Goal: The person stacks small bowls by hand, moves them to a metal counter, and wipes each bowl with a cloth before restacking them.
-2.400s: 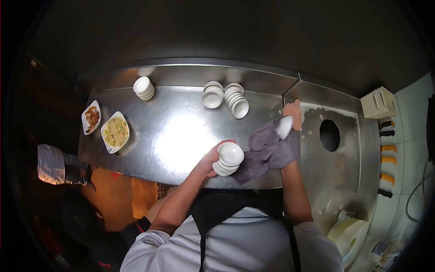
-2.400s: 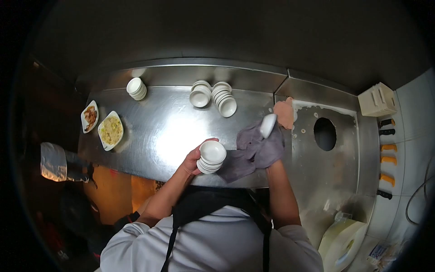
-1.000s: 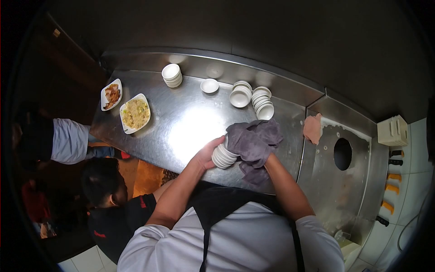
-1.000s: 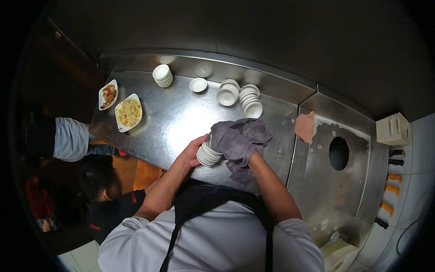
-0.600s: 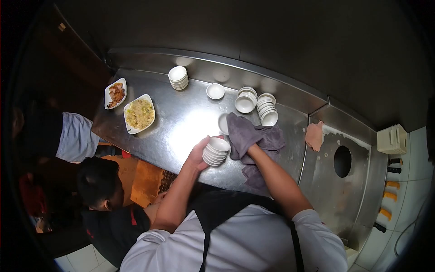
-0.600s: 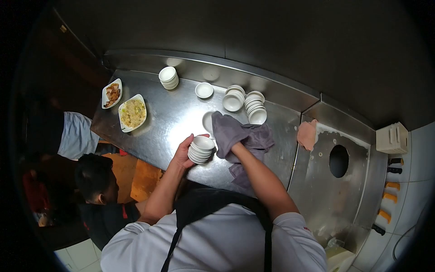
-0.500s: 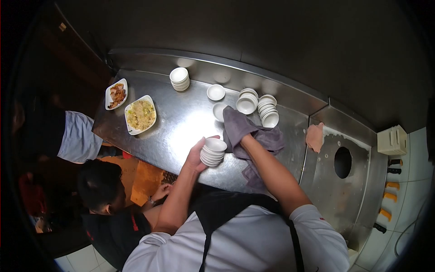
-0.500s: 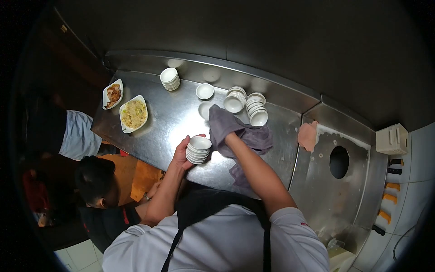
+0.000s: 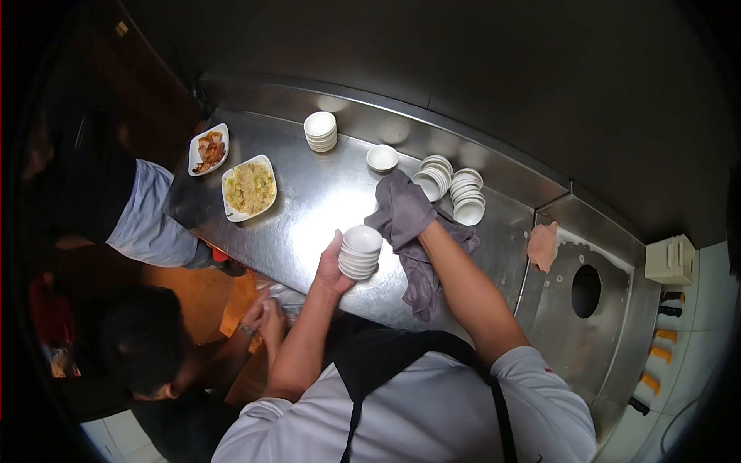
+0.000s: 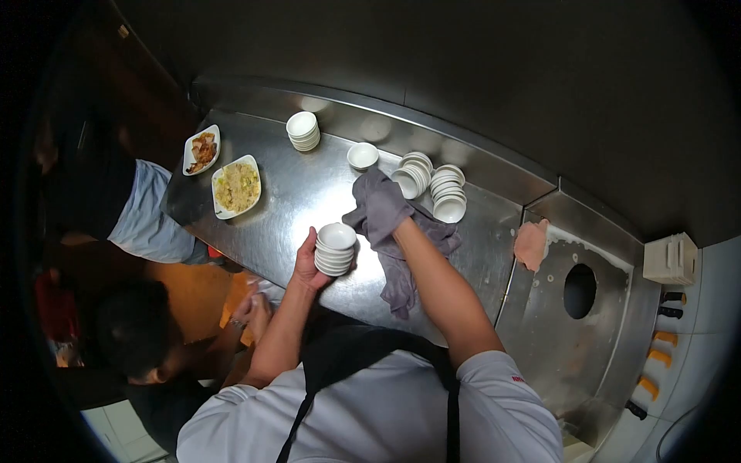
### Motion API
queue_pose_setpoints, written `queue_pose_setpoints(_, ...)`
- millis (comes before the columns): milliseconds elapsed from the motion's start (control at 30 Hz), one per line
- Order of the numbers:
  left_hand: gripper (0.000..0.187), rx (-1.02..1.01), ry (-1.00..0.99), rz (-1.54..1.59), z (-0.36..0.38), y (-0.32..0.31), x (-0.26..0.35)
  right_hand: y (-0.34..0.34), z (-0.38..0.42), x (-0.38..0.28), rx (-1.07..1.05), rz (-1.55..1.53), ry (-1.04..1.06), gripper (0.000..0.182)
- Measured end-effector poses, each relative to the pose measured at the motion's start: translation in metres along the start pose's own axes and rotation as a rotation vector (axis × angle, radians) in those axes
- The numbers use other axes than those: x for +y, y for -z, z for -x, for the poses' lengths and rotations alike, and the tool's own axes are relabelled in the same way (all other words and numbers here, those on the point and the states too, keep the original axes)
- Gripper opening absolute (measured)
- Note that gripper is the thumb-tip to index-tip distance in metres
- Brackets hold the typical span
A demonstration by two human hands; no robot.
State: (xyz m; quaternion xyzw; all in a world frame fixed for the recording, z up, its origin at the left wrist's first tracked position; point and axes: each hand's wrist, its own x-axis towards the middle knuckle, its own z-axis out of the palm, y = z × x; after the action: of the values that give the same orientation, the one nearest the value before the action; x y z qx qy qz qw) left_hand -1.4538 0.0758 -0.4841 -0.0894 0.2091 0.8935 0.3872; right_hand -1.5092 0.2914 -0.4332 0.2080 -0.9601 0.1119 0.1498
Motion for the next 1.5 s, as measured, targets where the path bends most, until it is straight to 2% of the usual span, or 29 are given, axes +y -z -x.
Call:
queue_pose_setpoints(67,0.058,0.019,0.033,-0.036,-0.004,-0.008,0.008,0.005,0.01,-0.014,-0.055,0.049,0.126,0.027)
queue_pose_setpoints(167,0.053,0.087,0.022,-0.121,-0.022,-0.021,0.01,0.011,0.017,-0.035,-0.238,-0.136,0.281,0.025)
queue_pose_setpoints(200,0.049,0.056,0.083,-0.128,-0.024,-0.022,0.011,-0.008,0.027,-0.036,-0.168,-0.217,0.18,0.024)
queue_pose_setpoints(300,0.057,-0.011,0.125,-0.156,-0.029,-0.028,0.007,0.008,0.031,-0.023,-0.04,-0.24,0.131,0.024)
queue_pose_setpoints(333,0.057,-0.022,0.118,-0.118,-0.027,-0.031,0.006,0.007,0.026,-0.021,-0.169,-0.053,0.06,0.024)
queue_pose_setpoints(433,0.057,-0.042,0.113,-0.067,-0.029,-0.039,0.005,0.014,0.042,-0.029,0.049,-0.191,-0.182,0.024)
queue_pose_setpoints(467,0.057,-0.038,0.123,-0.093,-0.031,-0.036,0.006,0.001,0.04,-0.029,0.31,-0.277,-0.084,0.022)
queue_pose_setpoints(567,0.058,-0.033,0.184,-0.101,-0.034,-0.032,0.009,-0.002,0.033,-0.025,-0.01,-0.268,0.177,0.021)
queue_pose_setpoints(600,0.059,-0.022,0.2,-0.075,-0.034,-0.033,0.01,0.0,0.031,-0.027,-0.031,-0.272,0.087,0.021)
queue_pose_setpoints(700,0.063,0.004,0.194,-0.045,-0.036,-0.027,0.017,0.022,0.025,-0.033,0.005,0.122,-0.085,0.023)
queue_pose_setpoints(767,0.064,0.004,0.169,-0.011,-0.037,-0.02,0.023,0.041,0.0,-0.035,0.077,0.185,-0.172,0.036)
queue_pose_setpoints(833,0.065,-0.011,0.143,0.047,-0.035,-0.014,0.03,0.008,-0.014,-0.013,-0.106,-0.03,-0.403,0.039)
queue_pose_setpoints(867,0.064,0.082,0.083,0.026,-0.034,-0.023,0.031,-0.018,-0.019,0.002,-0.094,-0.11,-0.438,0.045)
queue_pose_setpoints(967,0.064,0.175,-0.004,0.02,-0.034,-0.024,0.037,-0.013,-0.041,0.008,-0.244,-0.221,-0.543,0.038)
queue_pose_setpoints(1000,0.053,0.109,-0.011,0.047,-0.033,-0.026,0.038,-0.01,-0.047,0.007,-0.307,-0.188,-0.563,0.039)
queue_pose_setpoints(1067,0.052,0.068,-0.024,0.044,-0.032,-0.024,0.04,-0.086,-0.047,0.041,-0.153,-0.596,-0.705,0.039)
queue_pose_setpoints(1133,0.054,0.041,-0.031,0.034,-0.035,-0.015,0.042,-0.037,-0.048,0.018,-0.178,-0.232,-0.634,0.039)
queue_pose_setpoints(1200,0.061,0.03,-0.029,0.022,-0.041,-0.002,0.044,-0.042,-0.036,0.017,-0.231,-0.015,-0.257,0.038)
queue_pose_setpoints(1267,0.061,0.027,0.037,0.038,-0.043,-0.005,0.045,-0.026,-0.026,0.004,-0.168,-0.011,0.028,0.034)
queue_pose_setpoints(1300,0.061,0.025,0.073,0.044,-0.046,-0.008,0.044,0.012,-0.024,-0.014,-0.079,-0.114,0.121,0.032)
queue_pose_setpoints(1333,0.061,-0.058,0.131,0.022,-0.052,-0.001,0.045,0.009,-0.016,-0.015,-0.022,-0.164,0.19,0.029)
queue_pose_setpoints(1367,0.06,0.188,0.102,0.119,-0.05,-0.041,0.04,0.007,-0.008,-0.016,0.032,-0.209,0.262,0.026)
queue_pose_setpoints(1400,0.058,0.166,0.127,0.08,-0.053,-0.04,0.037,0.004,-0.001,-0.016,0.085,-0.25,0.335,0.024)
queue_pose_setpoints(1433,0.056,0.143,0.155,0.04,-0.055,-0.039,0.034,0.006,0.005,-0.016,0.156,-0.246,0.256,0.024)
queue_pose_setpoints(1467,0.056,0.012,0.195,0.026,-0.06,-0.041,0.031,0.008,0.011,-0.015,0.225,-0.247,0.176,0.024)
queue_pose_setpoints(1500,0.055,-0.113,0.222,0.025,-0.059,-0.04,0.031,0.011,0.014,-0.011,0.123,-0.191,0.052,0.024)
